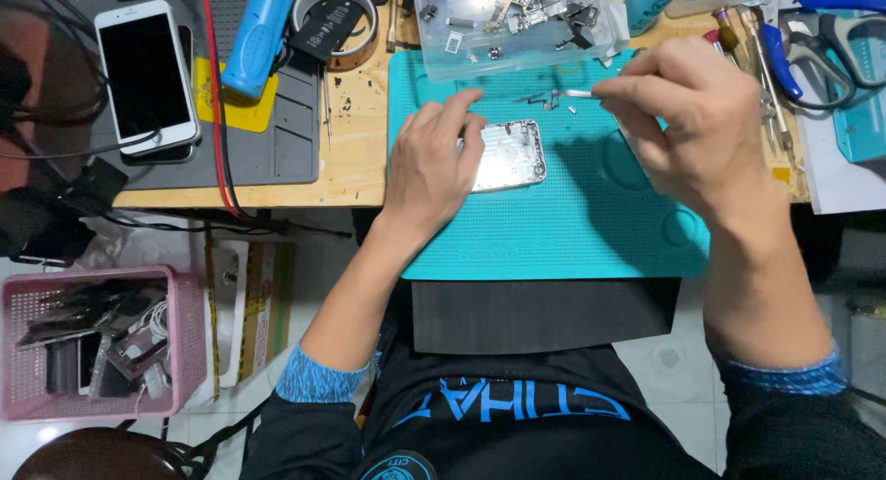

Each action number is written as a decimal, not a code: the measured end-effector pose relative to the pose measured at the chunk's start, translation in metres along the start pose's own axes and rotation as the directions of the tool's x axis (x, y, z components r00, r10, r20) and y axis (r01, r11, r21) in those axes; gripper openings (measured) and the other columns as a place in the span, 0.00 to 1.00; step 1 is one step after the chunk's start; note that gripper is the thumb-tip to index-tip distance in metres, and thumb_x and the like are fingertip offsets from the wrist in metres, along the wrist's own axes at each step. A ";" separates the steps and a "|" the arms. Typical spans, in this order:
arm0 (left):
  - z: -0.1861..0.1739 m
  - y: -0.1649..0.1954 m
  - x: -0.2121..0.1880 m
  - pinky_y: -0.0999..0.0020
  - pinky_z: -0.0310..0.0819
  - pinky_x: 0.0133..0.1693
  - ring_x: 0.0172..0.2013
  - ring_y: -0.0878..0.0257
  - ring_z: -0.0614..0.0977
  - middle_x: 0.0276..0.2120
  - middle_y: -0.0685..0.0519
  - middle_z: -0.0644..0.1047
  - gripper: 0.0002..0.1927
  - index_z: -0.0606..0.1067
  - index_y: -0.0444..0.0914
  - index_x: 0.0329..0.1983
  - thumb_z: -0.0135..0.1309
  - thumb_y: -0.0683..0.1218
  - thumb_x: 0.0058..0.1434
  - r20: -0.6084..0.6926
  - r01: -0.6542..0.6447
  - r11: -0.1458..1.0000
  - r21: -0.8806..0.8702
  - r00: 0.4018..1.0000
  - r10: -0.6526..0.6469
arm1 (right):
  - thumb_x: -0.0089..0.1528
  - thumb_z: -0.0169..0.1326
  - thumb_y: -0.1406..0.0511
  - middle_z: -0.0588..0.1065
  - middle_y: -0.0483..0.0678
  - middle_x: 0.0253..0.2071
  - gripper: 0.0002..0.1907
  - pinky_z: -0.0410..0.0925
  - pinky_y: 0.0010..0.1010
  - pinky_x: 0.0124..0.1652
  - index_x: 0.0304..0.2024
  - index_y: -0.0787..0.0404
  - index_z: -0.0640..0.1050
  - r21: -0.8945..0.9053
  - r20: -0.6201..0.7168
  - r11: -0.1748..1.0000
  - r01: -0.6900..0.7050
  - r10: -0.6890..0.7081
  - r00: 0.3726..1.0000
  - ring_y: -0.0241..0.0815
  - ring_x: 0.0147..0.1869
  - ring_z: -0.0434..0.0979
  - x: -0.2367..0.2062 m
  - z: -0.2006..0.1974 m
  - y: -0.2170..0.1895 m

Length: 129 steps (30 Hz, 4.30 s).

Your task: The person repairs a smartphone at a workbench. They use a pry tool and tweezers to remove small components from the phone's rear housing, place parts into a plastic tray, reattach the housing, and finally use an electric screwdriver on the reassembled phone.

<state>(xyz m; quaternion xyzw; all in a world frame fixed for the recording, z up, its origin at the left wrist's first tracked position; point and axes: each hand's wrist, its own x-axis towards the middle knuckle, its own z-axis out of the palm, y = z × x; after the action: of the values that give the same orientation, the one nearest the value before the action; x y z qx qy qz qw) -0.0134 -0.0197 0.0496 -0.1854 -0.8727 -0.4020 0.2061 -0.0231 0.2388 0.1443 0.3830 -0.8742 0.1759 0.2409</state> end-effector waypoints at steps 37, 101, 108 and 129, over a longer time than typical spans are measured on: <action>-0.003 -0.006 -0.003 0.56 0.72 0.50 0.45 0.53 0.81 0.39 0.52 0.82 0.20 0.71 0.34 0.59 0.52 0.38 0.63 0.029 0.059 0.993 -0.105 0.998 -0.056 | 0.59 0.62 0.72 0.77 0.47 0.33 0.03 0.68 0.39 0.42 0.35 0.62 0.85 -0.107 -0.007 0.961 0.255 -0.258 0.966 0.48 0.44 0.78 0.077 0.062 0.007; 0.003 -0.003 0.006 0.56 0.67 0.43 0.42 0.52 0.75 0.36 0.51 0.74 0.11 0.80 0.39 0.41 0.52 0.34 0.60 0.116 -0.139 0.982 0.130 0.986 0.124 | 0.64 0.64 0.70 0.75 0.49 0.36 0.04 0.69 0.36 0.37 0.41 0.63 0.82 0.047 0.029 0.940 -0.338 0.337 0.941 0.48 0.37 0.78 -0.029 0.046 -0.005; -0.014 -0.005 -0.003 0.55 0.68 0.44 0.42 0.50 0.75 0.36 0.50 0.74 0.09 0.79 0.38 0.41 0.53 0.35 0.59 0.114 -0.114 0.980 0.165 0.989 0.096 | 0.64 0.64 0.70 0.75 0.50 0.36 0.04 0.69 0.38 0.38 0.41 0.63 0.82 0.026 0.032 0.938 -0.346 0.345 0.938 0.49 0.37 0.78 -0.027 0.052 -0.002; 0.011 -0.015 0.010 0.55 0.67 0.44 0.43 0.50 0.75 0.36 0.50 0.73 0.05 0.79 0.40 0.40 0.55 0.38 0.63 0.079 -0.098 0.992 0.083 0.993 0.092 | 0.61 0.66 0.71 0.73 0.49 0.38 0.08 0.69 0.38 0.41 0.42 0.63 0.81 0.108 0.064 0.989 -0.097 0.091 0.994 0.50 0.44 0.76 -0.014 0.058 -0.017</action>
<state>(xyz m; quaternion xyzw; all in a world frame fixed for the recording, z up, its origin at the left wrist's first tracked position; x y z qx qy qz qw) -0.0316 -0.0184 0.0385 -0.2325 -0.8867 -0.3461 0.1998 -0.0187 0.2074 0.0908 0.3593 -0.8869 0.2242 0.1845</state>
